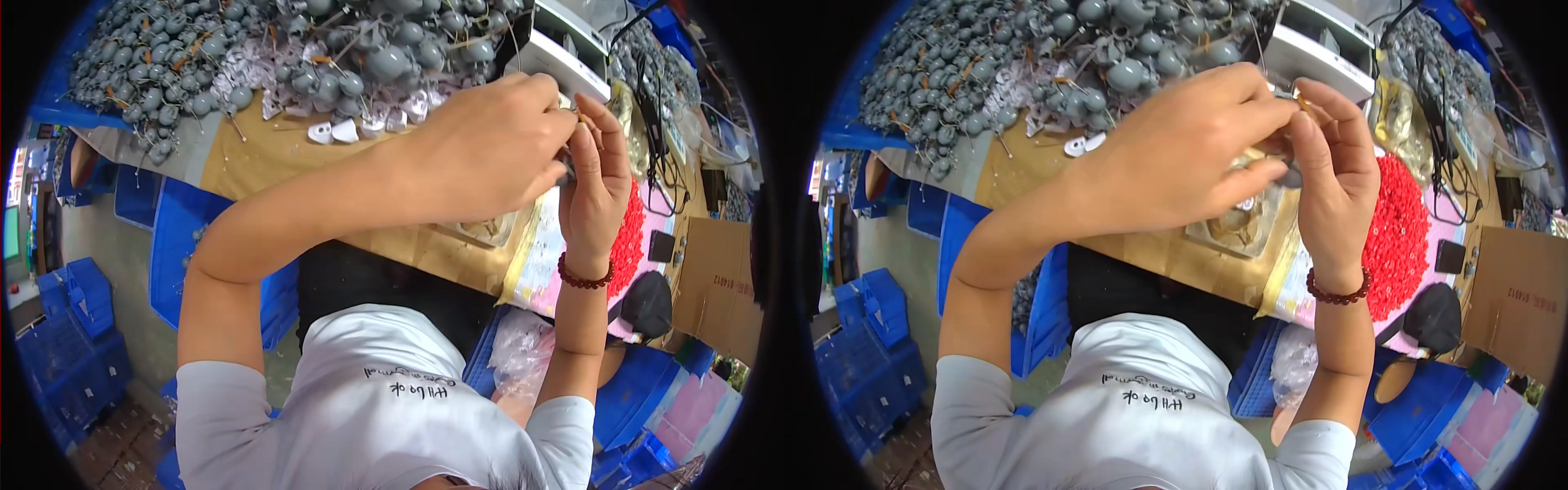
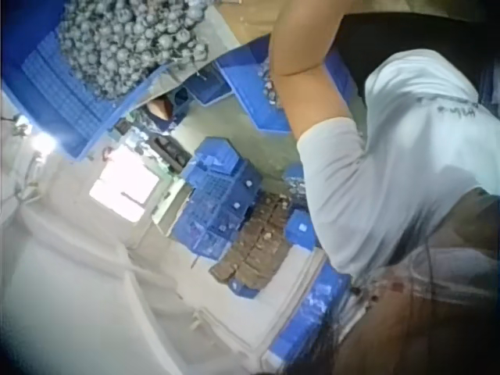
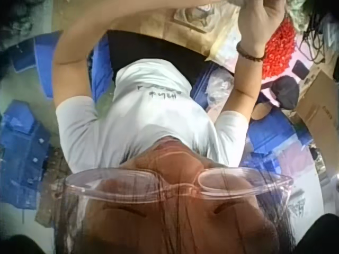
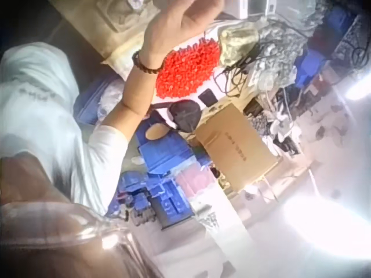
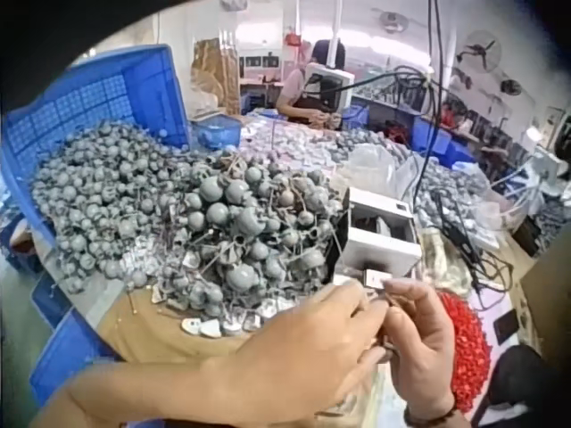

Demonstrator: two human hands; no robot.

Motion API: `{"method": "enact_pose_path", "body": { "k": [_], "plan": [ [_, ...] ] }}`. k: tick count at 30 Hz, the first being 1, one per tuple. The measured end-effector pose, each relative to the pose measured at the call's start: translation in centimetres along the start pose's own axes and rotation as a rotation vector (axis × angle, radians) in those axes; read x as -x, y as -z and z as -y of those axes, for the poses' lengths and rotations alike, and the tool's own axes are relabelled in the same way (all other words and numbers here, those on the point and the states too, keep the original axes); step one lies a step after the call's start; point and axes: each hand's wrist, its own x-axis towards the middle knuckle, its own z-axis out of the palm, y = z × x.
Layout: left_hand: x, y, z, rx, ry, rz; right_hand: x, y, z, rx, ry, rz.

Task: Assemble small plastic components using a pneumatic assembly tool at a factory workbench.

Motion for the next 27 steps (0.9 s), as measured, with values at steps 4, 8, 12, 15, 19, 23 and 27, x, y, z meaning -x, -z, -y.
{"method": "enact_pose_path", "body": {
  "k": [4,8,12,15,19,23,27],
  "plan": [
    [3.9,1.2,1.6,0.141,-0.027,-0.051,2.5,2.1,0.0,-0.020,-0.249,0.174],
    [7.5,-1.9,0.0,0.481,0.170,0.047,4.1,2.3,1.0,-0.001,-0.417,0.398],
    [10.8,-4.1,-1.5,0.999,0.679,0.159,3.7,3.7,-0.8,0.301,-0.407,0.345],
    [11.6,-5.5,-1.3,0.898,0.926,0.056,4.3,5.1,-4.9,0.847,0.158,0.450],
    [12.0,-7.5,-0.8,0.423,0.668,0.002,5.0,4.7,-7.0,1.114,0.373,0.484],
    [11.4,-7.9,-0.5,0.284,0.604,0.075,4.5,5.3,-7.3,1.221,0.457,0.553],
    [11.2,-8.1,-0.3,0.261,0.561,0.115,4.1,5.7,-7.1,1.213,0.440,0.618]
  ]
}}
